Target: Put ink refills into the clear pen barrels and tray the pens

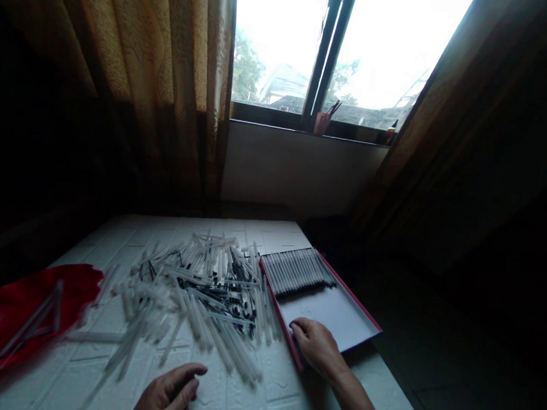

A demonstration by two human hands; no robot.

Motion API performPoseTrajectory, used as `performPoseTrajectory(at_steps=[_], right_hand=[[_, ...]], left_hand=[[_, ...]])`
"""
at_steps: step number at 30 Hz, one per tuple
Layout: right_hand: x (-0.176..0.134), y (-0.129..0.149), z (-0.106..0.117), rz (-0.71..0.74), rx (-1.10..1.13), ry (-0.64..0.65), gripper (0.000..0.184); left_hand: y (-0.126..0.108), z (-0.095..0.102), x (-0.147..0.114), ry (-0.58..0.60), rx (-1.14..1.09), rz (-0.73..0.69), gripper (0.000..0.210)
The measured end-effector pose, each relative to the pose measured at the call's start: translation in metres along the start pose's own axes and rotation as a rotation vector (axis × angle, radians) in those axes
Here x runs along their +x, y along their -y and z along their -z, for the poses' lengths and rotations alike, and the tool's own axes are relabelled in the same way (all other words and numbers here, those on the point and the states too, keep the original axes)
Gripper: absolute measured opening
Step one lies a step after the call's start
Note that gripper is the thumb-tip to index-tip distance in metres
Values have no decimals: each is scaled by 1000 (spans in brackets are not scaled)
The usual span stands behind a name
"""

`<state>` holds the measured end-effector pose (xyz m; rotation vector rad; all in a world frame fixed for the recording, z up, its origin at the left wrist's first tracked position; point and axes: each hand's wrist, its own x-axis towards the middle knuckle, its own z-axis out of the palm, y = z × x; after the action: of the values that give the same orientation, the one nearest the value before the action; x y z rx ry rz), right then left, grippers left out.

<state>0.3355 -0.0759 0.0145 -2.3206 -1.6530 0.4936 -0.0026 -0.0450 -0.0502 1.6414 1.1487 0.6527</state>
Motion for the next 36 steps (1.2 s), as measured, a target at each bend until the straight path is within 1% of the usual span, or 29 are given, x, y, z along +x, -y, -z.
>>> performPoseTrajectory(at_steps=[5, 8, 10, 12, 15, 16, 18, 21, 24, 29, 33, 36], right_hand=[[-3, 4, -3, 12, -1, -21, 29], [-5, 7, 1, 21, -7, -53, 29], [-7, 12, 4, 46, -6, -76, 30], [-9, 21, 4, 102, 7, -102, 30], [-16, 39, -3, 242, 30, -135, 27], [-19, 45, -7, 283, 24, -133, 25], [-26, 58, -16, 326, -17, -85, 22], [-34, 72, -29, 323, -94, 9, 18], [-39, 78, -37, 284, -135, 36, 14], [-35, 86, -35, 278, -153, 25, 16], [-19, 100, -29, 276, -215, -33, 22], [-7, 107, -30, 259, -274, -38, 21]], left_hand=[[5, -3, 2, 35, -47, 14, 48], [7, -4, 3, 10, -75, 38, 56], [6, -4, 3, -4, -94, 36, 58], [3, -5, 0, -2, -120, 39, 58], [-6, -7, -3, -37, -166, 63, 55], [-8, -7, -5, -59, -179, 67, 53], [-12, -8, -6, -94, -200, 63, 52], [-14, -9, -7, -102, -221, 60, 52], [-15, -10, -7, -98, -227, 56, 52], [-16, -8, -6, -69, -204, 47, 53], [-15, -4, -2, -5, -191, 56, 58], [-11, -4, 0, -15, -191, 53, 60]])
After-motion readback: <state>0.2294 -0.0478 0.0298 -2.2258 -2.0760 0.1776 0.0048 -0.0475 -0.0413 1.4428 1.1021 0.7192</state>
